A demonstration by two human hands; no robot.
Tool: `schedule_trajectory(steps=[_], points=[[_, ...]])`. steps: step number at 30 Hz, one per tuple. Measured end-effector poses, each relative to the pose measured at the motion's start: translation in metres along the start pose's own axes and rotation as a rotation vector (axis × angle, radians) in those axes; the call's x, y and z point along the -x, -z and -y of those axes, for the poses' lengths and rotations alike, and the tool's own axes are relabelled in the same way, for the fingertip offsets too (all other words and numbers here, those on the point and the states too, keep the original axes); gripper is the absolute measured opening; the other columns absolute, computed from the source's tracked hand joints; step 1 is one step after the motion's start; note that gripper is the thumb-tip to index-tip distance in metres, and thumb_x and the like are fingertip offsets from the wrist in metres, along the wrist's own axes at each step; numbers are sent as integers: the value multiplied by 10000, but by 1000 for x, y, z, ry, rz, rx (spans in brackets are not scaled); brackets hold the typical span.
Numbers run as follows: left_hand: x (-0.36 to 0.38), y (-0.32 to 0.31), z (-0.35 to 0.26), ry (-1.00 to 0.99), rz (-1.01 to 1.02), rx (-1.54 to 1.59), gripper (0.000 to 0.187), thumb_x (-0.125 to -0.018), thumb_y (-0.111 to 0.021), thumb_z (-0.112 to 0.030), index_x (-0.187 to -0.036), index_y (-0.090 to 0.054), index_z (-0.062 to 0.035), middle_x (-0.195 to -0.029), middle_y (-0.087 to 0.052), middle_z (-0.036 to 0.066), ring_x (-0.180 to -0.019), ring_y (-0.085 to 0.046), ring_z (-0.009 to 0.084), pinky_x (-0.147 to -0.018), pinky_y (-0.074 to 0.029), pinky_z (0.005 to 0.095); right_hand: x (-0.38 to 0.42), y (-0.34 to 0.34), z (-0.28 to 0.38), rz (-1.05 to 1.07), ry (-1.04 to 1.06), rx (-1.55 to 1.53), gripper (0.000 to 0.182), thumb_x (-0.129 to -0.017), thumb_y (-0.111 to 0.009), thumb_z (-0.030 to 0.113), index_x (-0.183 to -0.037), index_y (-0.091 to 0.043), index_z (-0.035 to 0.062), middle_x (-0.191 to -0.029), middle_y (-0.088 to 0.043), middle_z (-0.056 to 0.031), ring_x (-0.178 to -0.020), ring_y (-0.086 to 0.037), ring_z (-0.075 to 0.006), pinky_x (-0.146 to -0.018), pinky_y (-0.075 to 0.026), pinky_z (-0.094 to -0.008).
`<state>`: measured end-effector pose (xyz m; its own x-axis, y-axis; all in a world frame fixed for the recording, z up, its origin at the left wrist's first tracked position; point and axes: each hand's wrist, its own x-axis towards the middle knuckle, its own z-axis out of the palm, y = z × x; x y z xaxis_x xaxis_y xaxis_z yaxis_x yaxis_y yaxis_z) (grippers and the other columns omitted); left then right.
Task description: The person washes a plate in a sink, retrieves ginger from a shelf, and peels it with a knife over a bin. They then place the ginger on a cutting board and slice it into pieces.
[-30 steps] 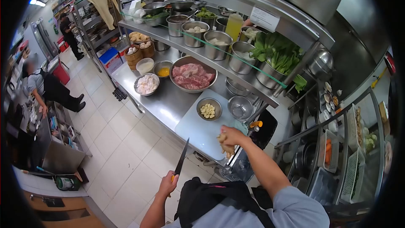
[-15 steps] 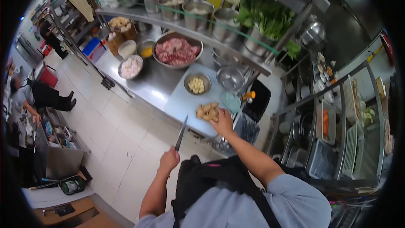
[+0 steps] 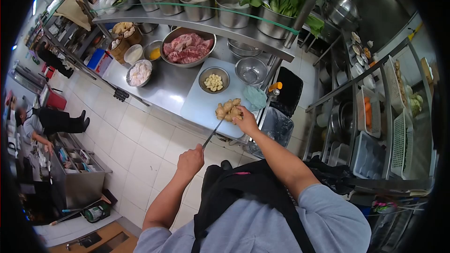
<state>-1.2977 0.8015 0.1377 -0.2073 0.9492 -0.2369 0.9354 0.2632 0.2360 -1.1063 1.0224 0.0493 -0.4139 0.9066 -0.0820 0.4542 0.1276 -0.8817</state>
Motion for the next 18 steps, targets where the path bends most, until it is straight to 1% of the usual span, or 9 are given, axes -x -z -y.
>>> schedule_trajectory(steps=[5,10,11,13,14,15,16,17,18], points=[[-5,-1,-4,-14,50,-37,182,-974,-491,-226,-938,-517,-49,-721,-672,218,-658,-684,398,-611,-555,500,2,1,6,-37,28,76,514,-790,-766,145,-1255,-570,47,-1048,-692,-194,-956,-686,-314,-851,-537,-381],[-16,5,-10,-24,165,13,116,-925,-481,-118,-925,-538,-17,-789,-680,260,-750,-699,419,-671,-571,503,1,-2,5,-67,46,82,505,-774,-777,138,-1231,-584,41,-1047,-694,-194,-955,-690,-314,-848,-539,-375],[-20,3,-9,-18,167,14,116,-925,-481,-118,-925,-538,-17,-789,-680,260,-750,-699,419,-671,-571,503,2,-2,6,-72,41,89,505,-769,-782,135,-1226,-587,39,-1048,-695,-194,-959,-691,-310,-850,-539,-374],[-31,-10,-5,-62,133,73,221,-979,-480,-215,-959,-537,-3,-764,-670,271,-764,-680,457,-703,-558,533,0,-5,-1,-69,43,81,515,-762,-789,132,-1225,-587,40,-1046,-696,-192,-961,-691,-307,-848,-539,-370],[-36,-17,-6,-53,125,76,221,-979,-480,-215,-959,-537,-3,-764,-670,271,-764,-680,457,-703,-558,533,-1,-4,-3,-70,44,74,524,-754,-797,129,-1225,-586,40,-1044,-697,-189,-963,-692,-303,-846,-540,-366],[-40,-26,-8,-57,122,72,171,-951,-478,-160,-971,-542,-3,-786,-675,269,-775,-687,444,-701,-563,520,1,-4,-2,-63,54,76,524,-754,-797,129,-1225,-586,40,-1044,-697,-189,-963,-692,-303,-846,-540,-366],[-46,-32,-10,-65,115,66,138,-923,-477,-105,-983,-547,-3,-808,-680,268,-786,-694,432,-699,-567,507,3,-2,-1,-66,51,67,523,-755,-801,126,-1224,-586,38,-1043,-699,-181,-958,-694,-290,-845,-540,-362],[-50,-41,-10,-63,103,66,138,-923,-477,-105,-983,-547,-3,-808,-680,268,-786,-694,432,-699,-567,507,5,2,-1,-71,49,59,523,-755,-804,123,-1223,-586,36,-1042,-701,-173,-953,-696,-278,-845,-540,-359],[-50,-52,-9,-28,101,97,145,-937,-472,-119,-1001,-542,-10,-810,-681,265,-788,-689,440,-702,-561,518,-2,-5,-30,-84,89,6,520,-784,-794,93,-1248,-566,35,-1043,-700,-158,-919,-698,-229,-776,-555,-333]])
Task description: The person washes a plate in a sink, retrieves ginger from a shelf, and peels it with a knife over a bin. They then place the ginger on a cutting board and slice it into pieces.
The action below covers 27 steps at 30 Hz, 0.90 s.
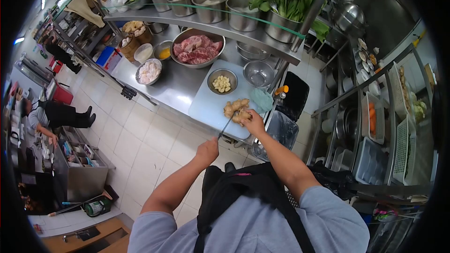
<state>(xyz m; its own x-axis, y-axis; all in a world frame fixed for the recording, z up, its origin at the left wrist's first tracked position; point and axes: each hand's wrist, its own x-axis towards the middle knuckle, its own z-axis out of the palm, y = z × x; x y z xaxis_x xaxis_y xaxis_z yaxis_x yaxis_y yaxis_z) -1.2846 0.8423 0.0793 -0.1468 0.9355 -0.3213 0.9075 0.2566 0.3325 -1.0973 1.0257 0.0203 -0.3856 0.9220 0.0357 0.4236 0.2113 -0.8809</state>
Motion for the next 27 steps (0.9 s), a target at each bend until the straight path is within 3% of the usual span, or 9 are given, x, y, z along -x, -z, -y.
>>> schedule_trajectory(steps=[4,11,16,19,21,22,24,25,27], points=[[-1,-24,20,18,-43,89,199,-986,-468,-225,-1042,-521,-41,-799,-675,264,-766,-669,468,-689,-536,562,-1,16,-36,177,-406,-460,531,-835,-743,10,-1306,-501,56,-1022,-678,-130,-854,-684,-173,-669,-570,-282],[47,-11,45,44,1,59,252,-993,-483,-301,-1023,-509,-52,-749,-658,270,-719,-652,486,-664,-524,577,-8,42,-30,-23,-363,-612,421,-818,-727,-39,-1148,-486,61,-946,-662,-92,-758,-656,-153,-614,-542,-270],[77,-25,57,134,-79,160,248,-998,-487,-308,-1003,-503,-60,-731,-648,277,-711,-637,506,-651,-507,599,-57,37,12,-132,-390,-489,416,-815,-779,115,-1094,-474,64,-863,-644,-86,-641,-623,-141,-546,-486,-259],[83,-28,57,180,-115,240,248,-1000,-488,-308,-997,-499,-61,-729,-646,279,-718,-628,516,-648,-496,610,-73,25,29,-171,-513,-502,453,-811,-782,214,-1127,-492,69,-957,-651,-135,-767,-662,-224,-618,-520,-346],[89,-31,58,203,-137,280,247,-1001,-487,-307,-996,-497,-60,-732,-645,279,-724,-624,520,-648,-491,615,-65,15,54,-547,-193,301,421,-796,-753,205,-1138,-540,83,-1129,-617,-168,-1014,-629,-310,-822,-507,-454],[91,-33,59,219,-133,288,246,-1000,-486,-305,-995,-498,-60,-734,-646,278,-726,-625,519,-651,-491,614,-60,11,66,-539,-184,301,421,-796,-753,205,-1138,-540,83,-1129,-617,-168,-1014,-629,-310,-822,-507,-454],[93,-38,58,244,-135,305,246,-1000,-486,-304,-993,-498,-59,-735,-647,278,-727,-626,517,-654,-491,614,-47,0,77,-39,207,612,424,-760,-729,158,-1158,-596,99,-1257,-552,-160,-1188,-522,-333,-992,-409,-504],[94,-43,59,245,-133,311,245,-999,-485,-303,-993,-499,-59,-738,-647,277,-731,-627,516,-658,-491,614,-44,-7,80,-32,214,613,424,-760,-729,158,-1158,-596,99,-1257,-552,-160,-1188,-522,-333,-992,-409,-504],[95,-50,58,249,-132,318,244,-998,-484,-302,-993,-501,-59,-740,-648,275,-734,-628,515,-661,-492,614,-43,-24,73,252,617,768,443,-735,-712,109,-1170,-625,122,-1227,-554,-124,-1174,-524,-318,-1014,-392,-497]])
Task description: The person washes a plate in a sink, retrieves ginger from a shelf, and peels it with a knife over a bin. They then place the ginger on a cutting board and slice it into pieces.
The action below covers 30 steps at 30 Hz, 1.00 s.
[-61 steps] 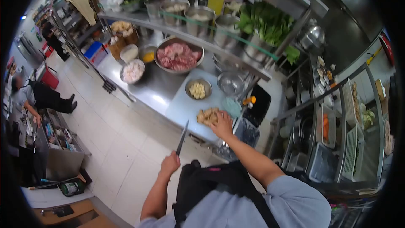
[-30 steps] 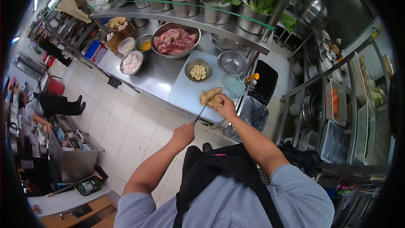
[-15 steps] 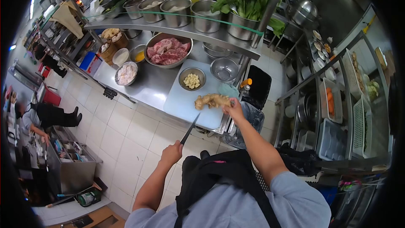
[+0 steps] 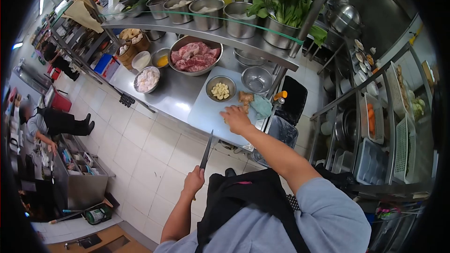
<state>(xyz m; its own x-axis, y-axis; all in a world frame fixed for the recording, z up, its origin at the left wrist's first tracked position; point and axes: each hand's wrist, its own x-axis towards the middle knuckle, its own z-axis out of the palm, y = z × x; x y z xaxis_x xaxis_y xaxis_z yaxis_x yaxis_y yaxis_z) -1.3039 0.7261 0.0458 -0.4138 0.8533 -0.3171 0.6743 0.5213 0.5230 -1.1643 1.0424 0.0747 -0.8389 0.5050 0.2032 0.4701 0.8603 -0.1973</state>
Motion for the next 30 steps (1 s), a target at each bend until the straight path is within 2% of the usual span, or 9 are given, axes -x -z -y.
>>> schedule_trajectory(steps=[7,10,12,13,14,17,20,24,30], points=[[-11,-14,1,17,-24,31,257,-994,-489,-314,-998,-514,-59,-754,-649,273,-750,-635,505,-669,-499,608,-34,25,-4,523,29,139,522,-719,-727,113,-1223,-604,160,-1250,-540,-111,-1200,-534,-325,-920,-481,-465],[-15,-15,-2,16,-45,52,257,-992,-491,-318,-1001,-518,-62,-760,-650,275,-756,-634,508,-675,-500,609,-36,57,-4,424,-3,33,516,-714,-741,155,-1199,-566,132,-1172,-595,-147,-1087,-617,-359,-831,-530,-450],[-16,-15,-4,21,-50,79,258,-992,-492,-319,-1004,-519,-63,-764,-650,276,-759,-632,511,-677,-499,612,-34,74,-4,280,-370,-241,493,-700,-739,176,-1133,-528,70,-1080,-640,-190,-955,-655,-391,-808,-529,-509],[-19,-15,-6,33,-85,92,254,-994,-489,-316,-1006,-519,-65,-767,-649,278,-758,-630,513,-675,-497,613,-23,63,-12,79,-392,-225,506,-723,-778,194,-1110,-496,32,-954,-673,-185,-848,-693,-318,-703,-564,-450],[-20,-14,-8,42,-112,102,249,-996,-486,-313,-1009,-518,-66,-769,-648,280,-756,-628,514,-673,-496,614,-14,53,-13,95,-391,-218,506,-723,-778,194,-1110,-496,32,-954,-673,-185,-848,-693,-318,-703,-564,-450],[-22,3,-30,55,-185,205,247,-1008,-466,-307,-1015,-502,-63,-729,-634,278,-709,-620,514,-641,-480,618,35,-8,-30,-47,-932,-939,508,-789,-815,319,-1042,-496,15,-869,-630,-104,-647,-638,-155,-475,-539,-279],[-29,27,-60,-12,-115,139,243,-1007,-463,-302,-1028,-498,-62,-709,-634,269,-690,-623,503,-628,-484,609,71,-38,-37,5,-1137,-1190,538,-797,-829,306,-1095,-472,34,-923,-609,-115,-662,-641,-177,-528,-570,-313],[-34,34,-94,-169,1,-126,223,-992,-477,-279,-1039,-499,-63,-705,-645,251,-675,-647,467,-624,-512,579,85,-40,-37,-83,-1018,-1229,475,-844,-788,212,-1172,-504,18,-963,-615,-116,-653,-632,-152,-562,-569,-288],[-38,20,-119,-229,91,-223,213,-966,-504,-239,-1013,-494,-31,-722,-656,256,-692,-672,445,-642,-539,550,88,-36,-35,0,-1111,-1209,423,-853,-768,157,-1163,-507,35,-895,-655,-122,-645,-633,-143,-555,-568,-279]])
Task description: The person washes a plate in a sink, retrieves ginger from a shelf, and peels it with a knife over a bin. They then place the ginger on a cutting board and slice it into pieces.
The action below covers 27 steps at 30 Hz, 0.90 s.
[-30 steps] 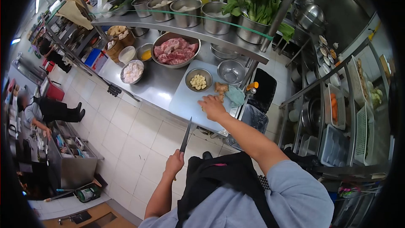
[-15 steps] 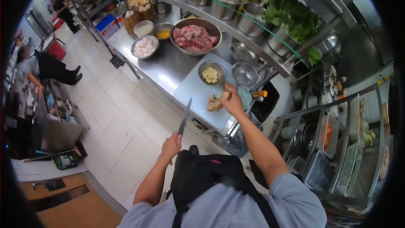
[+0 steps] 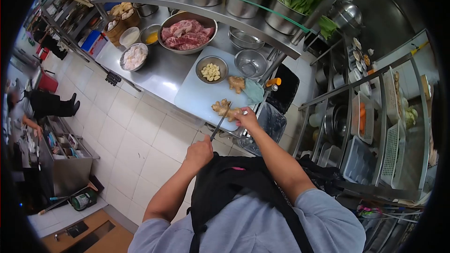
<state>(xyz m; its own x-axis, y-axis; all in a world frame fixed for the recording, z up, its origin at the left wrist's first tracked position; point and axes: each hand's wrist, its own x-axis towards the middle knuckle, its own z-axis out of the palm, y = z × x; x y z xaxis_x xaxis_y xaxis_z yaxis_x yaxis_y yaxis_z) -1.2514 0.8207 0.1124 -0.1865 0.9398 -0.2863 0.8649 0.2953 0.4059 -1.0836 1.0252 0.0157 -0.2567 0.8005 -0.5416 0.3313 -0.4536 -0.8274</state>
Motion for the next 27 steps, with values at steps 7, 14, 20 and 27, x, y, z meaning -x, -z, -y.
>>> schedule_trajectory(steps=[7,14,20,27], points=[[5,19,-22,15,15,-126,140,-933,-517,-172,-952,-515,-34,-721,-680,218,-690,-703,393,-604,-571,472,7,-7,-5,-84,29,-63,419,-799,-815,179,-1053,-521,23,-826,-643,-118,-608,-645,-146,-488,-556,-276],[1,15,-22,-17,86,-152,107,-895,-507,-104,-961,-505,-19,-739,-686,227,-711,-710,389,-624,-577,465,2,-8,-11,-83,33,-69,424,-803,-817,200,-1046,-524,14,-804,-635,-98,-581,-647,-148,-481,-546,-276],[-1,29,-36,-24,157,-170,111,-890,-501,-93,-964,-495,-9,-752,-683,243,-732,-712,395,-650,-581,461,1,-8,-15,-103,74,-47,430,-810,-813,232,-1010,-499,19,-769,-631,-91,-545,-634,-142,-453,-502,-285],[-14,11,-35,-11,147,-167,120,-888,-507,-70,-987,-481,-6,-764,-681,257,-737,-709,403,-660,-582,470,2,-9,-9,-89,92,-41,425,-809,-807,228,-980,-477,21,-754,-642,-97,-518,-608,-137,-451,-491,-296]])
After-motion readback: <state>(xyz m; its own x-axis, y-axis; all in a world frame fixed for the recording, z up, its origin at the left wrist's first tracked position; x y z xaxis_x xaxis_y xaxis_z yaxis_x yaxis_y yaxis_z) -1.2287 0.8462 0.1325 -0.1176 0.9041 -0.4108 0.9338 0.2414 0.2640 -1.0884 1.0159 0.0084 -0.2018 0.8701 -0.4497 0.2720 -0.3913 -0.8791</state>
